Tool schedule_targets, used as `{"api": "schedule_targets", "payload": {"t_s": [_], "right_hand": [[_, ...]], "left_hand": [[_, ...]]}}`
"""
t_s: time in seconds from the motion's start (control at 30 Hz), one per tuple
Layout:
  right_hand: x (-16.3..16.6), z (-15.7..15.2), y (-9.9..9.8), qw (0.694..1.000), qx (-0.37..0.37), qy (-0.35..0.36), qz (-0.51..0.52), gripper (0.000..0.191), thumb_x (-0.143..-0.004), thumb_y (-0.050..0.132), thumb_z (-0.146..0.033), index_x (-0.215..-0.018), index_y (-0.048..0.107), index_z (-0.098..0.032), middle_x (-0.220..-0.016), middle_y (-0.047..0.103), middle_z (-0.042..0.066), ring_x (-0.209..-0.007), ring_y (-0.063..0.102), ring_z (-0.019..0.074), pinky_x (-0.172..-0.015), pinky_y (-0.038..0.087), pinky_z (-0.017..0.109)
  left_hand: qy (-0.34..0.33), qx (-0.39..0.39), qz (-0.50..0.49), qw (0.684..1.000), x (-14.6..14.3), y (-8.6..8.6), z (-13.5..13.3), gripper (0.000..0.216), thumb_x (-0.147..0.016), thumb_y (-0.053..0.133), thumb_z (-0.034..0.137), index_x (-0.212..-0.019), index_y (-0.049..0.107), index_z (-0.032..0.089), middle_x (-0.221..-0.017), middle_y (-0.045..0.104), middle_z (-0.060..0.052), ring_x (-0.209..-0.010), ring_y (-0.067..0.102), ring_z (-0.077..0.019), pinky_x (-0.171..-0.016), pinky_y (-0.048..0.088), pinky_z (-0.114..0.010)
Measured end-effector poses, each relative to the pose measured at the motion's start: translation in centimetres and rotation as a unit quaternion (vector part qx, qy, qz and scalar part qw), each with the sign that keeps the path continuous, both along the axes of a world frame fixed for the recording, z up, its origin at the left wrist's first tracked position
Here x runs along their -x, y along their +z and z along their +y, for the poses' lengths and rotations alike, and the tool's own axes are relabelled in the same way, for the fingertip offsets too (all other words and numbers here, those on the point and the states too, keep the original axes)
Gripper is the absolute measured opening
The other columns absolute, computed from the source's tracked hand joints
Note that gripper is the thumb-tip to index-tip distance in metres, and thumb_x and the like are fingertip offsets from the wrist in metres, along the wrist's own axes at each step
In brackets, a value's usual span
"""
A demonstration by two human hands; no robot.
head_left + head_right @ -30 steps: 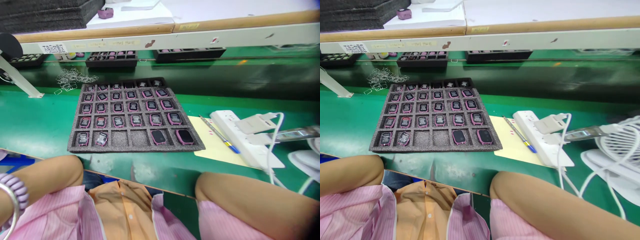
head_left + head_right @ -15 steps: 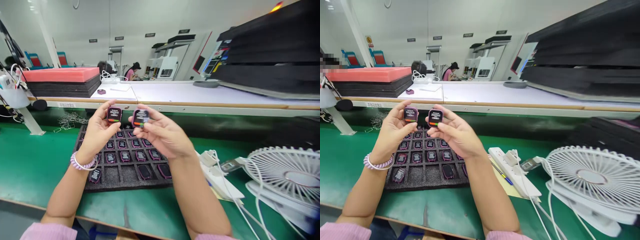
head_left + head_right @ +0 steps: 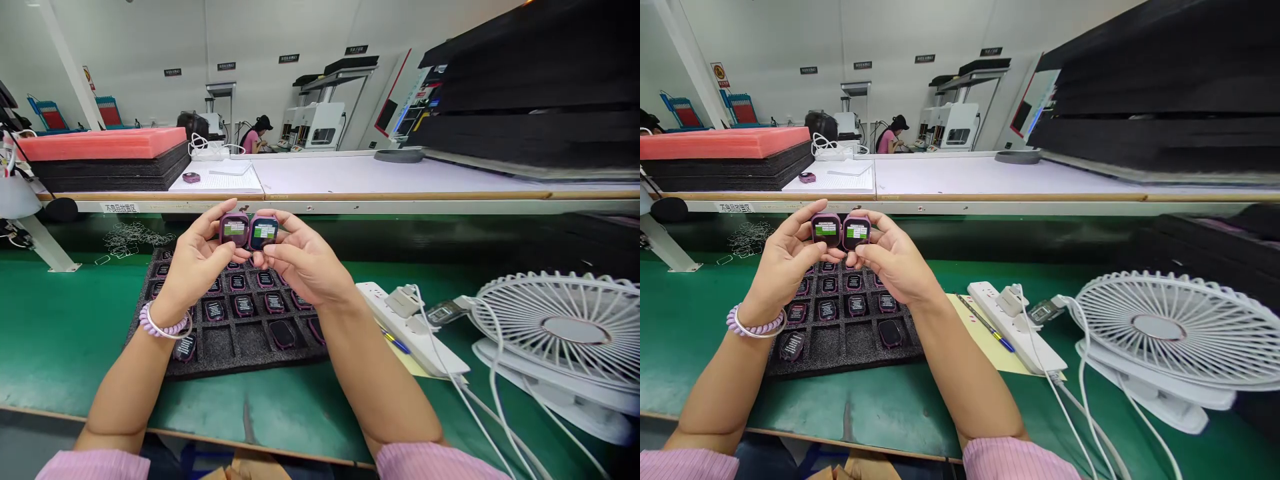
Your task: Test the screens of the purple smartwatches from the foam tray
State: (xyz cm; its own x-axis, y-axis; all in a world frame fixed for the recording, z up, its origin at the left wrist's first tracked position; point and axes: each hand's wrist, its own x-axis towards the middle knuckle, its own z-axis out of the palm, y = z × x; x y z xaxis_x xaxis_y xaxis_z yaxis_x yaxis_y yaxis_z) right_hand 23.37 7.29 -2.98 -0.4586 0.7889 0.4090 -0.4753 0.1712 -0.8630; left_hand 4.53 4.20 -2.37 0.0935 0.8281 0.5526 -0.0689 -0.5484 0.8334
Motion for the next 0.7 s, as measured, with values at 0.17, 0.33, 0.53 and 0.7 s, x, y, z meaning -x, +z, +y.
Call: {"api": "schedule_targets", "payload": {"t_s": [0.17,0.33,0.53,0.7], "right_hand": [[0.29,0.2,-0.07,1.0,0.001,-0.03,0.001,0.052,-0.077,0.089,-0.028,-0.118,0.058,-0.021,-0.093,0.068,-0.001,-0.061,0.061,0.0087,-0.059,0.053,0.022],[0.51,0.4,-0.32,0.998,-0.014,-0.054,-0.007,0.056,-0.077,0.094,-0.04,-0.115,0.058,-0.021,-0.094,0.067,0.0,-0.059,0.055,0.0079,-0.054,0.05,0.021],[0.54,0.36,-0.31,0.998,-0.027,-0.057,-0.009,0.053,-0.076,0.09,-0.034,-0.115,0.058,-0.022,-0.091,0.065,-0.001,-0.059,0.055,0.0083,-0.056,0.049,0.022],[0.54,0.39,-0.31,0.997,-0.041,-0.064,-0.024,0.051,-0.076,0.086,-0.032,-0.117,0.057,-0.022,-0.09,0.064,-0.002,-0.06,0.054,0.0092,-0.056,0.049,0.024]], "left_hand": [[-0.016,0.024,-0.002,1.0,-0.19,0.08,-0.25,0.055,-0.09,0.066,0.022,-0.145,0.059,0.02,-0.117,0.075,-0.007,-0.077,0.078,-0.0131,-0.075,0.07,-0.023],[-0.021,0.035,-0.008,0.999,-0.38,0.09,-0.3,0.052,-0.091,0.068,0.024,-0.142,0.061,0.018,-0.114,0.076,-0.006,-0.074,0.078,-0.0129,-0.073,0.069,-0.021],[-0.026,0.031,-0.007,0.999,-0.28,-0.11,0.09,0.053,-0.09,0.066,0.023,-0.142,0.062,0.019,-0.112,0.076,-0.005,-0.074,0.078,-0.0128,-0.072,0.07,-0.021],[-0.021,0.027,0.003,0.999,-0.15,-0.22,0.35,0.054,-0.089,0.065,0.024,-0.142,0.062,0.02,-0.115,0.075,-0.006,-0.074,0.078,-0.0127,-0.073,0.07,-0.022]]}}
